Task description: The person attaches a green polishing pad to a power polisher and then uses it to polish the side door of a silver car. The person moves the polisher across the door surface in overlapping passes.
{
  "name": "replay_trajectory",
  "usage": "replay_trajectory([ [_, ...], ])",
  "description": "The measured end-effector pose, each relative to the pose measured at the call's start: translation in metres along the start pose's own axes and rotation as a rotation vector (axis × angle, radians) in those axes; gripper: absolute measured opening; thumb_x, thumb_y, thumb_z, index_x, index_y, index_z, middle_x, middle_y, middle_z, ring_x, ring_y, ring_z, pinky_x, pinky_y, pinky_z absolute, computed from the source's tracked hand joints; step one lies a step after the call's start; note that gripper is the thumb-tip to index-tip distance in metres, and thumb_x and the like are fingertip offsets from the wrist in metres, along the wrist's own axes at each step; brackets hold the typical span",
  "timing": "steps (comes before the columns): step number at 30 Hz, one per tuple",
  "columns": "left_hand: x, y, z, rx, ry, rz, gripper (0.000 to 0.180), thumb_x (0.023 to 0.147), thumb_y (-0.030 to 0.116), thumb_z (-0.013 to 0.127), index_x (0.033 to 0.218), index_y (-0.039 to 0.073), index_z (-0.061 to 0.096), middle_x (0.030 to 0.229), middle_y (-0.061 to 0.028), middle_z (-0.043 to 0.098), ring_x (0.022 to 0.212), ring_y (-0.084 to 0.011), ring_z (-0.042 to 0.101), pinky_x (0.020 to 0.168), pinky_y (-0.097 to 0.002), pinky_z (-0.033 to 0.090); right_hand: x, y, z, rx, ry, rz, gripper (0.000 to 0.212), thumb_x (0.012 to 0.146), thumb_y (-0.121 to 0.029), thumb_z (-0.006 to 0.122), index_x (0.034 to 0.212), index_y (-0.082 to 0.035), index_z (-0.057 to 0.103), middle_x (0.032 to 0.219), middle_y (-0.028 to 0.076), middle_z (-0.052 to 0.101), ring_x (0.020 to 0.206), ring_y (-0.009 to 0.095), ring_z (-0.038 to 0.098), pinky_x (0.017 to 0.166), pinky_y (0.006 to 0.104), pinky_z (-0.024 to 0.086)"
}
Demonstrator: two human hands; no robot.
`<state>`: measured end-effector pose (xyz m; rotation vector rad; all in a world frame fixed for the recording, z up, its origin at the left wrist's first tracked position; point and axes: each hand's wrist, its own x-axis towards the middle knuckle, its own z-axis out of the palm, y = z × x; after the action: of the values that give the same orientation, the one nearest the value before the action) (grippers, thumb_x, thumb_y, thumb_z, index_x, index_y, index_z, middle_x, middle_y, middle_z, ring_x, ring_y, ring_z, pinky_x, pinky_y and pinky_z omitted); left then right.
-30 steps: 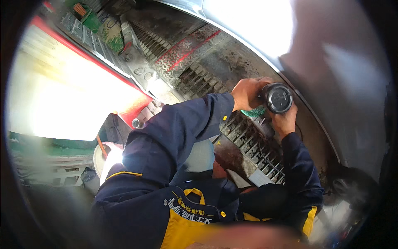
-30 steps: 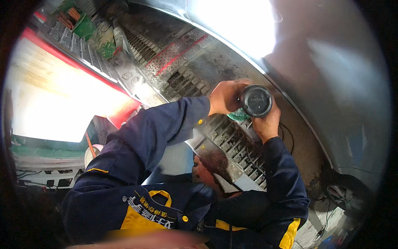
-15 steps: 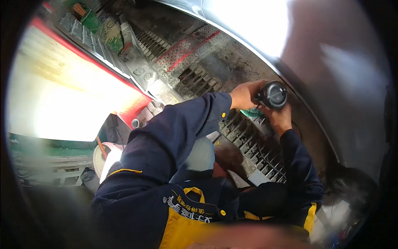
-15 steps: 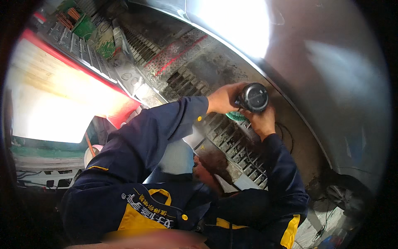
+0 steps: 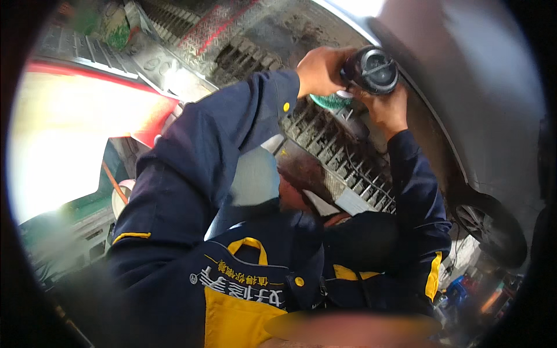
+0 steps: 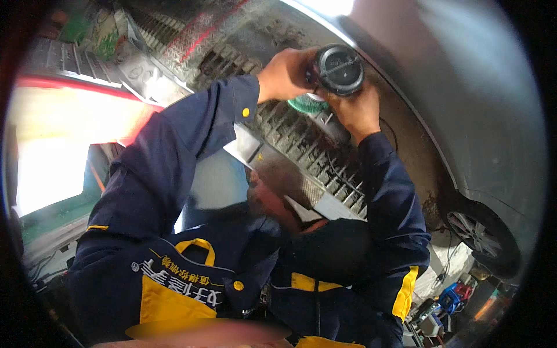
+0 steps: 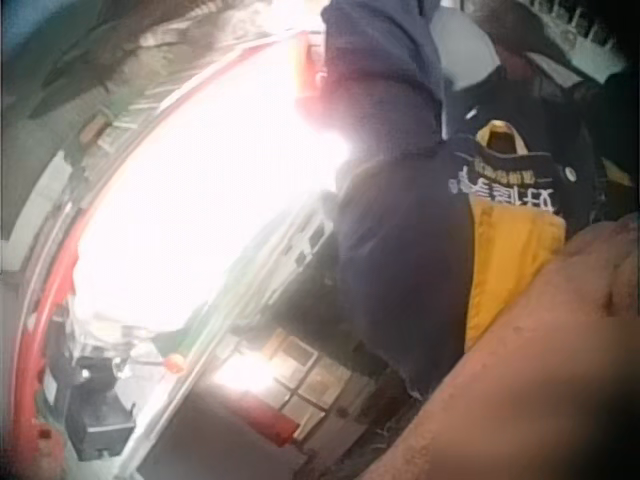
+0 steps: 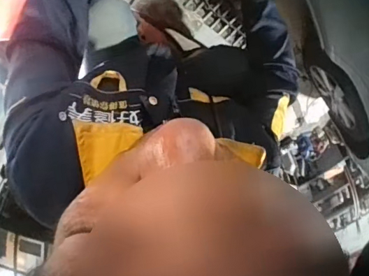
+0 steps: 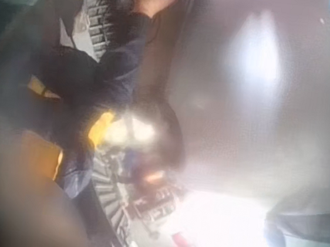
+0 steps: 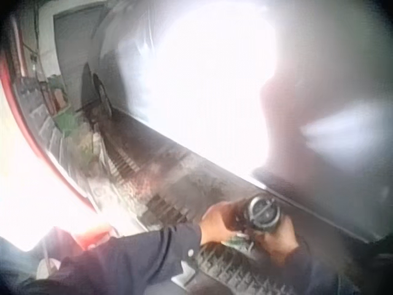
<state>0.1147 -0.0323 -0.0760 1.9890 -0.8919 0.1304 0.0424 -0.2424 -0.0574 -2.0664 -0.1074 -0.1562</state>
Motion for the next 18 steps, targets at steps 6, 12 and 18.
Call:
replay_trajectory([
  [6,0.014,0.013,-0.015,0.131,0.050,0.027,0.062,0.072,0.036,0.091,0.128,0.019,0.071,0.107,-0.0158,0.078,0.100,-0.0419,0.073,0.084,-0.0503,0.060,0.015,-0.009,-0.011,-0.099,0.002,-0.206,0.045,0.078,-0.025,0.099,0.114,-0.006,0.080,0.111,0.008,0.083,0.103,0.018,0.078,0.092,0.0358,0.060],
  [12,0.018,0.038,-0.036,0.007,0.048,-0.025,0.050,0.073,0.030,0.092,0.111,0.006,0.070,0.095,-0.0221,0.076,0.092,-0.0474,0.073,0.078,-0.0519,0.058,0.023,-0.014,-0.010,-0.087,0.017,-0.187,0.048,0.078,-0.025,0.099,0.118,-0.007,0.080,0.113,0.007,0.083,0.104,0.017,0.077,0.092,0.0344,0.059],
  [18,0.018,0.041,-0.039,0.115,0.041,0.000,0.053,0.076,0.039,0.091,0.112,0.007,0.070,0.100,-0.0224,0.076,0.095,-0.0474,0.072,0.081,-0.0535,0.058,0.026,-0.013,-0.010,-0.081,0.001,-0.186,0.051,0.077,-0.019,0.099,0.121,-0.005,0.078,0.115,0.006,0.082,0.106,0.015,0.075,0.095,0.0339,0.058],
])
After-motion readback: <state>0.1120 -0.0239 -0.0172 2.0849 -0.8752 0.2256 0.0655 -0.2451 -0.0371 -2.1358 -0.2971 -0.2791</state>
